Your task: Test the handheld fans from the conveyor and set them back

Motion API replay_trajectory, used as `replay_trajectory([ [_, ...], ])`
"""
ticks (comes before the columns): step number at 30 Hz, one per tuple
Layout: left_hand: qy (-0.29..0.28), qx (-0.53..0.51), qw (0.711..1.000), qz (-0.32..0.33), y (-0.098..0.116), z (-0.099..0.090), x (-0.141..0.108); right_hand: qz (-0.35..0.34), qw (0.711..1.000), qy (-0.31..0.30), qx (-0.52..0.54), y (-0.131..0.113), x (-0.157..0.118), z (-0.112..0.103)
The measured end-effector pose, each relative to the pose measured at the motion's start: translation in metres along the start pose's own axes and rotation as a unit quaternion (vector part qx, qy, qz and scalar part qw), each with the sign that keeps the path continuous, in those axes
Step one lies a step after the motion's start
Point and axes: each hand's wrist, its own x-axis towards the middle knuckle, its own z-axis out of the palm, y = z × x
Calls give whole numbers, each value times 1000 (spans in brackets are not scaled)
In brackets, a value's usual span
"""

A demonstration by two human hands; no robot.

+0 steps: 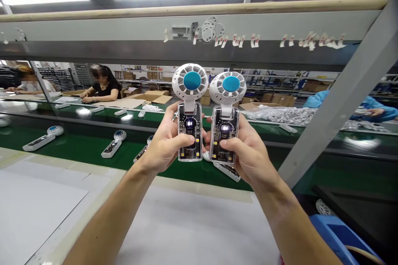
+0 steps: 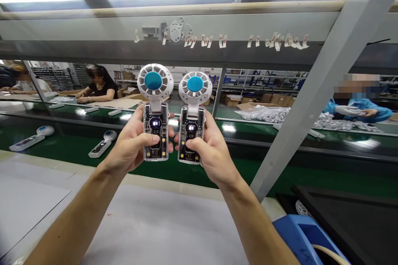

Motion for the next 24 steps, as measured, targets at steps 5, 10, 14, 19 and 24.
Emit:
replay_trajectory([
  [5, -14, 7, 1000, 6, -1, -4, -2, 12, 1000, 13, 3, 1, 0, 0],
  [10, -20, 13, 1000, 9, -1, -2, -1, 21, 1000, 1, 6, -3, -1, 1],
  [14, -9, 14, 1000, 10, 0, -1, 0, 11, 1000, 15, -19, -6, -2, 1],
  [19, 5, -4, 1000, -9, -1, -2, 0, 21, 999, 28, -13, -4, -1, -2],
  [24, 9, -7, 1000, -7, -5, -1, 0, 23, 999, 26, 6, -4, -1, -1],
])
